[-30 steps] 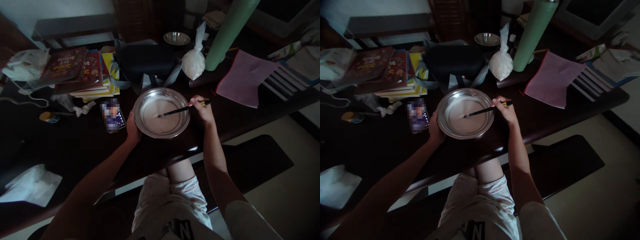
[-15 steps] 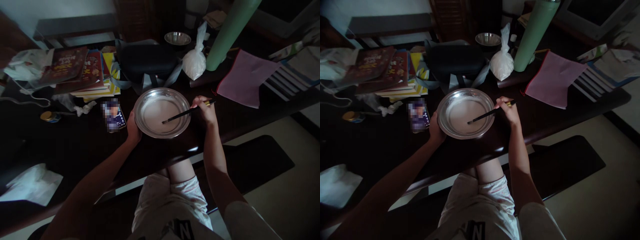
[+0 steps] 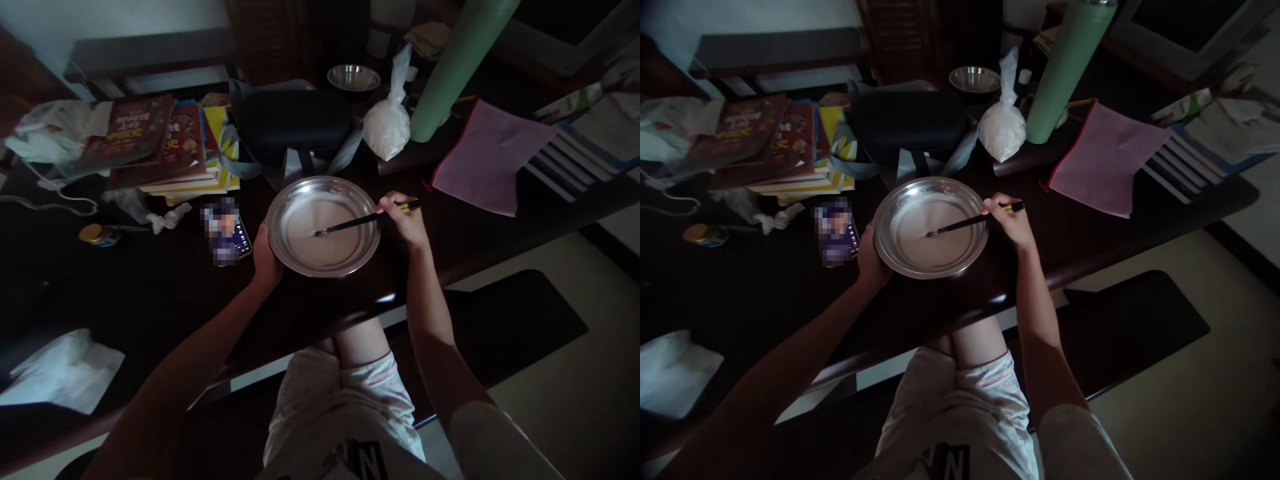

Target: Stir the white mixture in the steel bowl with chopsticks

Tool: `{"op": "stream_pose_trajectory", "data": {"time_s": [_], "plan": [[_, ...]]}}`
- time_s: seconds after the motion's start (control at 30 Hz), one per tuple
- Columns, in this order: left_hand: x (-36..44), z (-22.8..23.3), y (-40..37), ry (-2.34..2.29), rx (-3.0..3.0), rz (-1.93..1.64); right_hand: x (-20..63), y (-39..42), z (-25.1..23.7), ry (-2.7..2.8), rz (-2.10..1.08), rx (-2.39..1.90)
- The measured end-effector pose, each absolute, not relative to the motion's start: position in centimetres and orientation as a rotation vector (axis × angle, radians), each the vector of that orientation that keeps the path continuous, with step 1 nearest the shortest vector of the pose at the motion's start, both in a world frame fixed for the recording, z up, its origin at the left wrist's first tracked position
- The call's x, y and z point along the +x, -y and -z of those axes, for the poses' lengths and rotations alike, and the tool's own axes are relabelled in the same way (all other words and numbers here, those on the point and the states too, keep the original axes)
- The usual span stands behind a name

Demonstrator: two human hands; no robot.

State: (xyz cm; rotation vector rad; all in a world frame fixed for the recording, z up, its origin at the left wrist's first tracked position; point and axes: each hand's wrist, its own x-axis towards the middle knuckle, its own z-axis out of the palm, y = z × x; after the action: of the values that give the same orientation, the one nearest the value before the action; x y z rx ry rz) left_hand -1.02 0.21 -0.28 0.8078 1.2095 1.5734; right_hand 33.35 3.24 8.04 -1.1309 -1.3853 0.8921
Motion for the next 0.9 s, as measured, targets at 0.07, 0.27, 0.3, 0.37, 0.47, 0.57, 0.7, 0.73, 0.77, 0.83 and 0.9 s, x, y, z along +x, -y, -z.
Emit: {"op": "stream_pose_trajectory", "data": {"time_s": [0.07,0.27,0.3,0.37,0.47,0.57,0.7,0.73,0.77,0.83,0.9], "plan": [[-1.0,0.3,-0.2,-1.224,0.78,-1.581,33.4,-3.2,-8.1,1.337,-0.851,-1.137],[-0.7,0.1,-0.2,-1.215,0.748,-1.596,33.3,-3.3,-8.0,1.424,-0.914,-1.126],[-0.7,0.0,-0.2,-1.219,0.736,-1.595,33.3,-3.3,-8.0,1.412,-0.904,-1.126],[-0.6,-0.2,-0.2,-1.22,0.724,-1.588,33.4,-3.4,-7.9,1.36,-0.875,-1.122],[-0.4,-0.5,-0.1,-1.192,0.707,-1.596,33.6,-3.4,-7.7,1.349,-0.88,-1.108],[-0.1,-0.9,-0.1,-1.188,0.67,-1.613,33.7,-3.5,-7.6,1.425,-0.923,-1.094],[0.0,-0.9,0.0,-1.2,0.668,-1.613,33.9,-3.7,-7.3,1.351,-0.862,-1.086],[-0.1,-0.8,0.1,-1.203,0.67,-1.611,34.0,-3.7,-7.2,1.329,-0.848,-1.08],[-0.1,-0.8,0.1,-1.206,0.668,-1.61,34.0,-3.7,-7.2,1.326,-0.846,-1.073],[-0.2,-0.7,0.1,-1.208,0.654,-1.615,34.0,-3.7,-7.1,1.375,-0.868,-1.068],[-0.2,-0.7,0.0,-1.214,0.642,-1.62,33.8,-3.7,-7.1,1.433,-0.894,-1.076]]}}
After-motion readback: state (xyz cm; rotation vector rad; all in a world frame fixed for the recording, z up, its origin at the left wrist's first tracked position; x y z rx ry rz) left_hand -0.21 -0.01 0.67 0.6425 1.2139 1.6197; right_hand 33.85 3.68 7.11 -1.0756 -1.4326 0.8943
